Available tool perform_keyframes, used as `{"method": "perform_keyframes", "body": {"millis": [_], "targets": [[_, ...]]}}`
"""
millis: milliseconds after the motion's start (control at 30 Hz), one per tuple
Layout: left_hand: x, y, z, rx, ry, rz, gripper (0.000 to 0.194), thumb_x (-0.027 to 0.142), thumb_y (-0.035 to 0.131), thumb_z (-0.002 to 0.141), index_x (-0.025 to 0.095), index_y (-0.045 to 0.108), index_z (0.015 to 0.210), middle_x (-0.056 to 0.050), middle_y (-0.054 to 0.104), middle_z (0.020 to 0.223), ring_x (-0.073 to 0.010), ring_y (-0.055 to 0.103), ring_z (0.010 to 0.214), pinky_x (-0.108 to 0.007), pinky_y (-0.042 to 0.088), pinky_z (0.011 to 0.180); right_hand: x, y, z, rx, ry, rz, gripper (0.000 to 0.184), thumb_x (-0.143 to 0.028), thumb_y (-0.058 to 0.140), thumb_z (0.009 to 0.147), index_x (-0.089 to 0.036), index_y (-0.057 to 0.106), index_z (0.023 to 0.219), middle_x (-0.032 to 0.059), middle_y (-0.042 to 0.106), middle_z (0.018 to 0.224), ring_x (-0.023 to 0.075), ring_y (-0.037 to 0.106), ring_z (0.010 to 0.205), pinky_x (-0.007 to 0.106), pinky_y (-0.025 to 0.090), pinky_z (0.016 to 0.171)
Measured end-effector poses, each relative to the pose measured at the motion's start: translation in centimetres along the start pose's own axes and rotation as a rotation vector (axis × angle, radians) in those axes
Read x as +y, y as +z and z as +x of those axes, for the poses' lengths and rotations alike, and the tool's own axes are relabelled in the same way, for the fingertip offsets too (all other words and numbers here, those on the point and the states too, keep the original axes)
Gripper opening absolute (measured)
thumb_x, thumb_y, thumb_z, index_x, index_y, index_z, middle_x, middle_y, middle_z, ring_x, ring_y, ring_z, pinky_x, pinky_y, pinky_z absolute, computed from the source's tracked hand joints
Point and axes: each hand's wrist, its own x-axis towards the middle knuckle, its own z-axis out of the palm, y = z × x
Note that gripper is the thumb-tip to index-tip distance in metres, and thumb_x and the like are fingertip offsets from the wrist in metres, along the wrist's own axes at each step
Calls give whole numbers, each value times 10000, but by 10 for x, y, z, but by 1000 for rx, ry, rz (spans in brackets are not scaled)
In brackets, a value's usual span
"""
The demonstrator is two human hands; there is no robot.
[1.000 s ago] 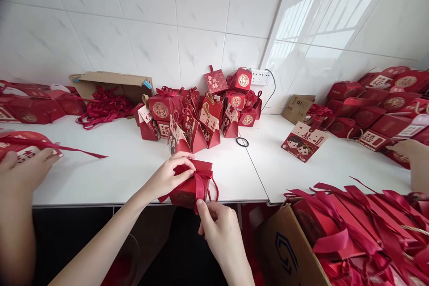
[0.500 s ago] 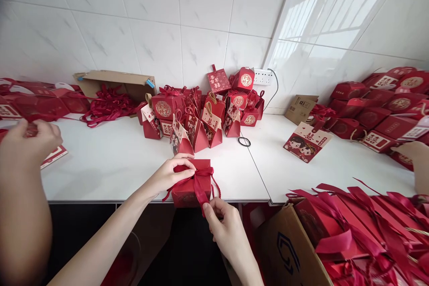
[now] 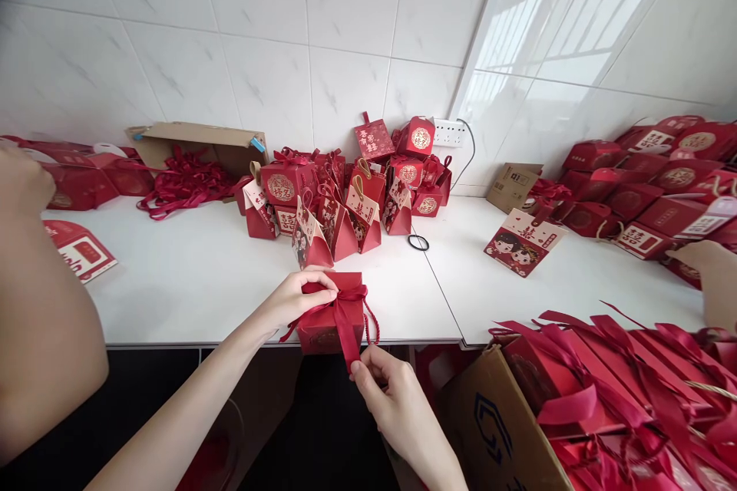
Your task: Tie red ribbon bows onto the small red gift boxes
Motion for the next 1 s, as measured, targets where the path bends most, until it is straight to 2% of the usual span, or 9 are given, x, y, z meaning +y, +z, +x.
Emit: {"method": "perform_keyframes", "body": {"millis": [200,433,600,667,767,867,933,1000], "targets": [[0,0,-1,-1,12,-22,115,342,635,716,240,673,680,-23,643,953,-212,598,921,-310,430,890,16,9,12,65,-21,28,389,-532,422,886,-185,509,731,-68,347,496,76,309,412,191,265,383],[0,0,-1,0,10,-14,130,346,624,725,230,669,690,-30,640,972,-208,591,947,-290,420,883,28,18,24,116,-47,40,405,-558,420,879,-187,520,750,-55,359,501,96,346,442,191,297,391],[3,0,-2,-13,3,38,155,379,640,703,226,658,719,-31,636,956,-216,581,946,-306,415,890,28,19,23,168,-53,-54,415,-524,420,885,-167,580,746,-33,400,512,105,361,458,211,297,417],[4,0,-2,-5,5,50,152,368,648,686,220,656,717,-31,638,945,-218,582,929,-310,422,882,25,20,18,123,-61,-113,393,-468,442,889,-162,606,705,-16,457,517,104,383,464,217,304,446],[3,0,-2,-1,12,46,142,351,645,682,212,656,714,-32,636,933,-217,585,916,-314,424,883,16,27,8,-89,-56,-153,359,-405,486,881,-166,632,656,0,536,532,108,457,487,213,329,483],[2,0,-2,5,17,45,140,348,648,681,211,653,709,-31,634,923,-214,587,904,-316,426,876,5,44,3,-264,-19,-6,399,-497,476,878,-167,648,735,-1,551,551,99,476,482,184,338,443],[3,1,-3,8,21,45,140,348,646,684,211,652,712,-26,632,914,-209,589,893,-312,431,861,-2,59,7,-260,5,128,495,-589,421,872,-155,646,799,-7,531,539,86,448,444,167,326,398],[3,3,-3,10,29,53,141,345,636,693,209,651,726,-22,623,914,-202,590,883,-312,434,853,-8,73,16,-184,25,232,590,-656,371,856,-135,644,824,-7,516,511,80,430,407,163,316,370]]}}
